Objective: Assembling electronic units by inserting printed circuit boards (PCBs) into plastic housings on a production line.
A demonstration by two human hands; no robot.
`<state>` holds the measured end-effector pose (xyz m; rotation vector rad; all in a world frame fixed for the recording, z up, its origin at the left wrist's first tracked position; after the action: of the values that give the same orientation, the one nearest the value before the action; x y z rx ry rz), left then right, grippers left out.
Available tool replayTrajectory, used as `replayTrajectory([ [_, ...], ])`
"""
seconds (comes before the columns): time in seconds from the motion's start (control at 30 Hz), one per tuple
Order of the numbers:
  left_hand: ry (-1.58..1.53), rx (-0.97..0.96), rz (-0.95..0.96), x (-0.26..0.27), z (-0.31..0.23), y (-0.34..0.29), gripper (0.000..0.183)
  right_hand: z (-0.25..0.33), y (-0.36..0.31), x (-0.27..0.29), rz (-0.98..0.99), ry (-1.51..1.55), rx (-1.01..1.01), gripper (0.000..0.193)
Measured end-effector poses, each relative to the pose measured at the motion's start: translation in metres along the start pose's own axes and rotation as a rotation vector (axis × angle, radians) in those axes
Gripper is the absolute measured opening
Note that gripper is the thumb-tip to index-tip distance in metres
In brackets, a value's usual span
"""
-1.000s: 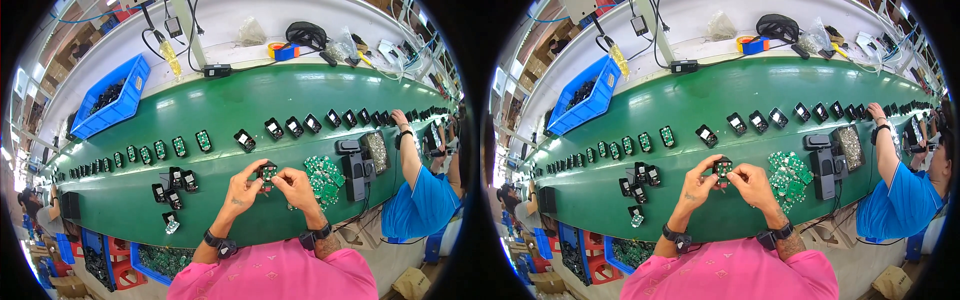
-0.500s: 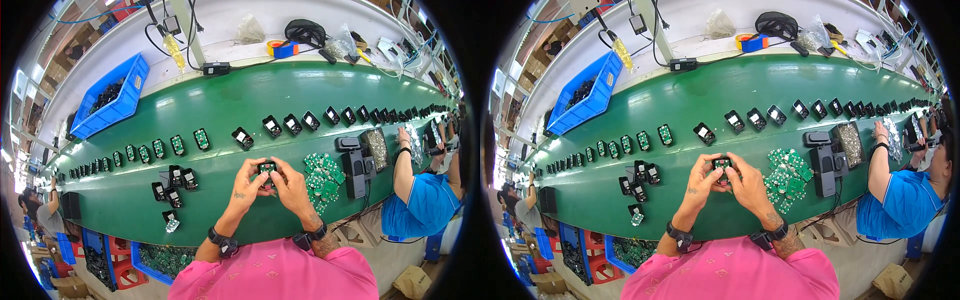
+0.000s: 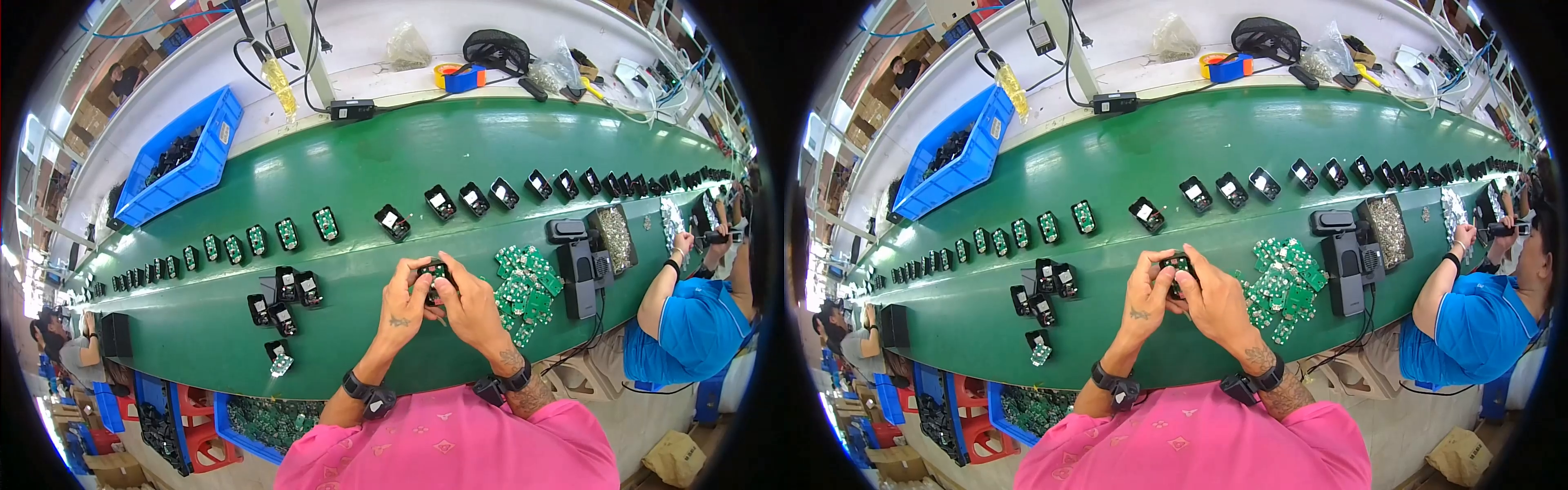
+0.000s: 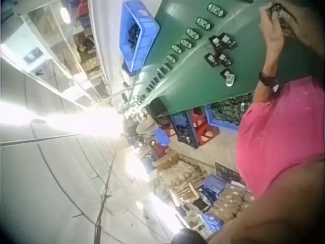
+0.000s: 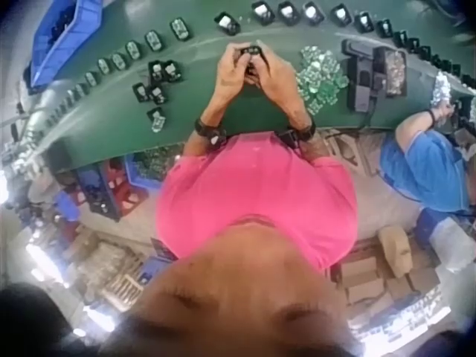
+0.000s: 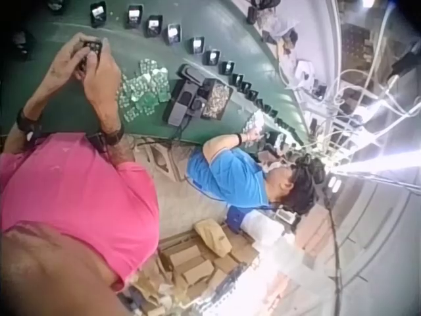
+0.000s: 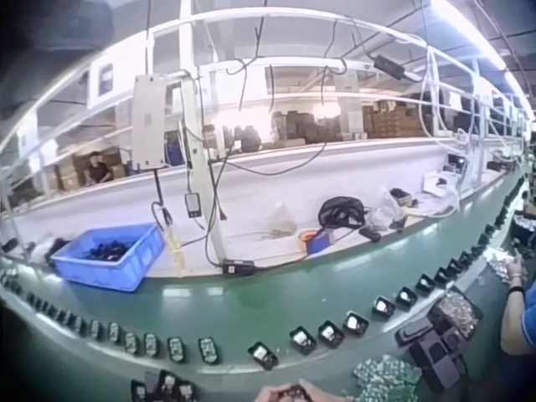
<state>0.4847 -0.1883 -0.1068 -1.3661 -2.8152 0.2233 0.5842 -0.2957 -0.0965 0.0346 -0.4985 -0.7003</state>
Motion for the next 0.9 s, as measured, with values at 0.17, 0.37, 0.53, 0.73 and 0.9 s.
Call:
replayTrajectory([
  [0.17,-0.007,-0.053,-0.032,-0.005,-0.001,-0.002,0.027,0.001,0.004,-0.001,0.075,0.299,-0.086,0.037],
  [0.37,0.170,-0.296,-0.182,-0.005,-0.002,-0.006,0.026,-0.015,0.005,-0.024,-0.001,0.387,0.015,0.033],
  [0.53,-0.111,-0.120,-0.299,0.031,0.031,0.008,0.025,-0.024,0.036,-0.063,0.128,0.307,-0.048,0.032],
  [0.73,-0.012,-0.166,-0.388,0.046,0.030,0.005,0.023,-0.009,0.046,-0.074,0.214,0.308,-0.096,0.032],
  [0.9,-0.045,-0.070,-0.431,0.063,0.039,0.014,0.025,-0.020,0.057,-0.076,0.303,0.099,-0.172,0.047],
])
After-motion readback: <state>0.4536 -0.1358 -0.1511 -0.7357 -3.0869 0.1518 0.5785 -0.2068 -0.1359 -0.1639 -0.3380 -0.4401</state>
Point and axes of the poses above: each hand's wrist, its own y-axis towards the middle knuckle, its own x-axis out of the back of the hand, z = x × y, the point moved 2 cm from there along y, towards the middle knuckle
